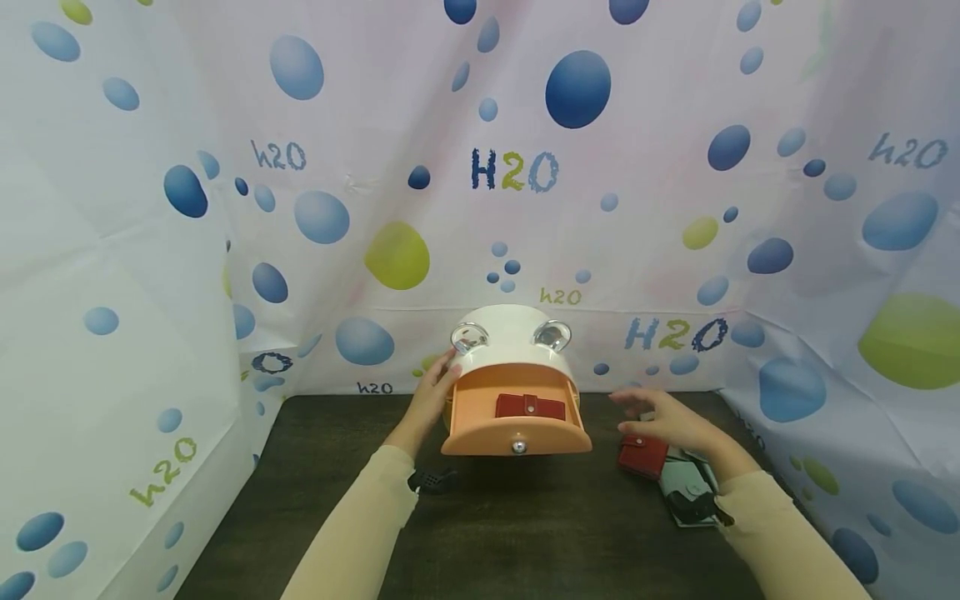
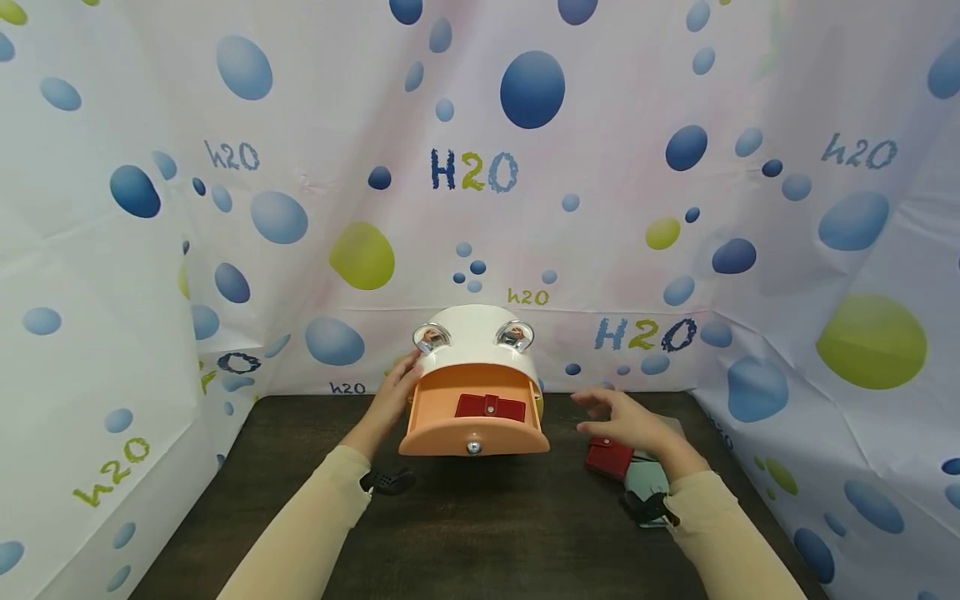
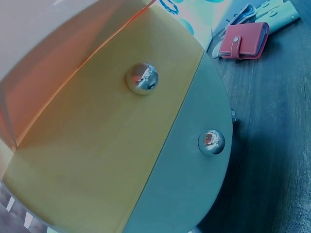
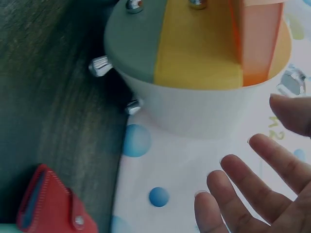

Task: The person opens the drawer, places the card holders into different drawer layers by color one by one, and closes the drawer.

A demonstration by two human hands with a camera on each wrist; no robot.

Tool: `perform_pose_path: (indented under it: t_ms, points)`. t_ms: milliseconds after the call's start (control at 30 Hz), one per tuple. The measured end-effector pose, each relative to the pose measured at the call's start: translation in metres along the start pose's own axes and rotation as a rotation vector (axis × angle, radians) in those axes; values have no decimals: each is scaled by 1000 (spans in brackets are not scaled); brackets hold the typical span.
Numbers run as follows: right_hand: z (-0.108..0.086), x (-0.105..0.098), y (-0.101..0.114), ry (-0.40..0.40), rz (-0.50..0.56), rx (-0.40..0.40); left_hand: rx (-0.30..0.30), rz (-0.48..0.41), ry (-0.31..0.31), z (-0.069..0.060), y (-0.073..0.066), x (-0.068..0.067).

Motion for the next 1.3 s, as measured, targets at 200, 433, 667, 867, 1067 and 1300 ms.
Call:
perform_pose_path:
  t_ms: [200, 433, 667, 867, 1067, 1300]
  points:
    - [-6, 8, -16, -35, 57, 67, 2, 13, 2, 7, 10, 0]
    - [-10, 18, -31, -97, 121, 155, 24, -1, -29, 19, 35, 0]
    - [-11, 30, -43, -208, 15, 270, 33, 15, -56, 18, 37, 1]
    - [-9, 41, -54, -294, -50, 326, 32, 10, -52, 19, 39, 1]
    - [-9, 51, -59, -403, -128, 415, 23, -4, -1, 7, 15, -1]
    - [-10, 61, -67, -513, -147, 476, 27, 7, 6, 0, 4, -2]
Point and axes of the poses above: each hand's wrist, its own z-axis towards the middle knuckle, its own x-axis out of the palm, y = z × x, the point moved 2 cm from there along z, towards the middle knuckle, and after that the axes turned 6 degrees about -y, right-handed, at the moved point
